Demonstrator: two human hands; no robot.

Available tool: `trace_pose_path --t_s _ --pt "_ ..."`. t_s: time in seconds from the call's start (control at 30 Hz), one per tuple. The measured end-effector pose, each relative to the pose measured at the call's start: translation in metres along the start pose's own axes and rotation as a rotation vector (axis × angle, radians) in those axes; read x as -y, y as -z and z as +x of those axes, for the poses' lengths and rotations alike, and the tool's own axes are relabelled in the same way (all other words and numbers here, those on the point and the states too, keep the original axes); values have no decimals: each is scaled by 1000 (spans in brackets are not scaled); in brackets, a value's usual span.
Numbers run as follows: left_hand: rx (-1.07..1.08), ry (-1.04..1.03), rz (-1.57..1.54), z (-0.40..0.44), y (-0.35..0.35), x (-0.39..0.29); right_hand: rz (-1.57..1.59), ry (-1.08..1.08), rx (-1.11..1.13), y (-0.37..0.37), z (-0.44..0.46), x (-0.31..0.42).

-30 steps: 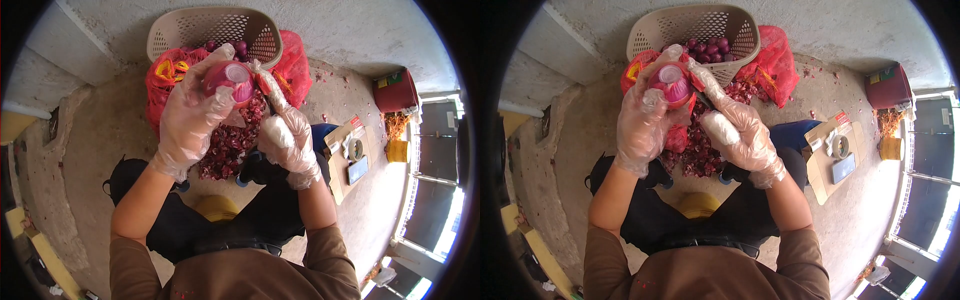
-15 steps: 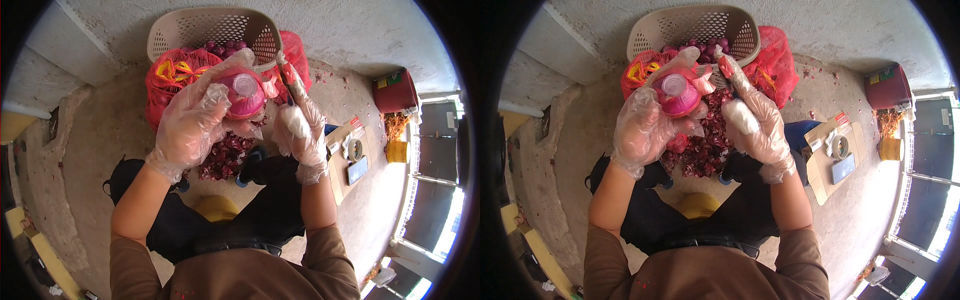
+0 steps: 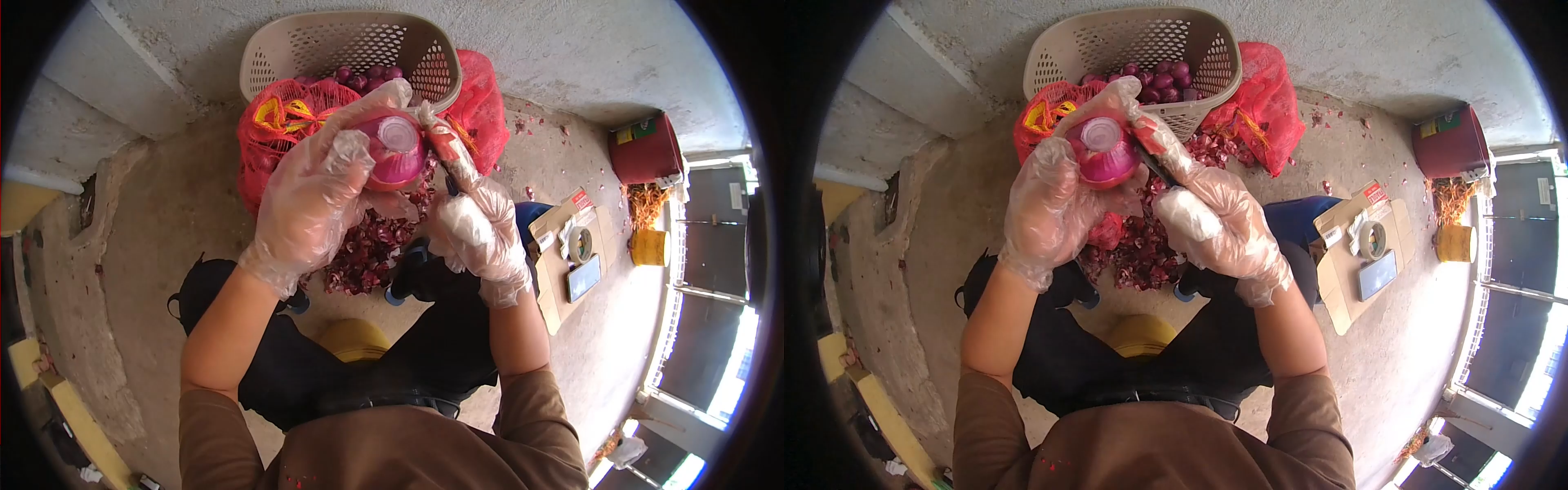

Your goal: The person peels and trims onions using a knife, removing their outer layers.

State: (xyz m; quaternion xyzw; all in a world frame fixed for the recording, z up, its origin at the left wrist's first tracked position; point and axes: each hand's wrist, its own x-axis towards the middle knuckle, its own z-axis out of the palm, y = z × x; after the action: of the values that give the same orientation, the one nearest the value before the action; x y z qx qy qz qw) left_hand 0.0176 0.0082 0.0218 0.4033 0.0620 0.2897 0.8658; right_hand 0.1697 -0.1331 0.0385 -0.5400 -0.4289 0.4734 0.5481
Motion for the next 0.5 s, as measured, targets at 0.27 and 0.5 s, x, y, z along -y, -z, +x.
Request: trace_pose_path --t_s 0.27,0.5 --pt "56 158 -93 -3 -4 -8 290 -10 -65 -2 9 -3" --pt "38 160 -64 -1 -6 -10 -3 159 -6 9 6 1"
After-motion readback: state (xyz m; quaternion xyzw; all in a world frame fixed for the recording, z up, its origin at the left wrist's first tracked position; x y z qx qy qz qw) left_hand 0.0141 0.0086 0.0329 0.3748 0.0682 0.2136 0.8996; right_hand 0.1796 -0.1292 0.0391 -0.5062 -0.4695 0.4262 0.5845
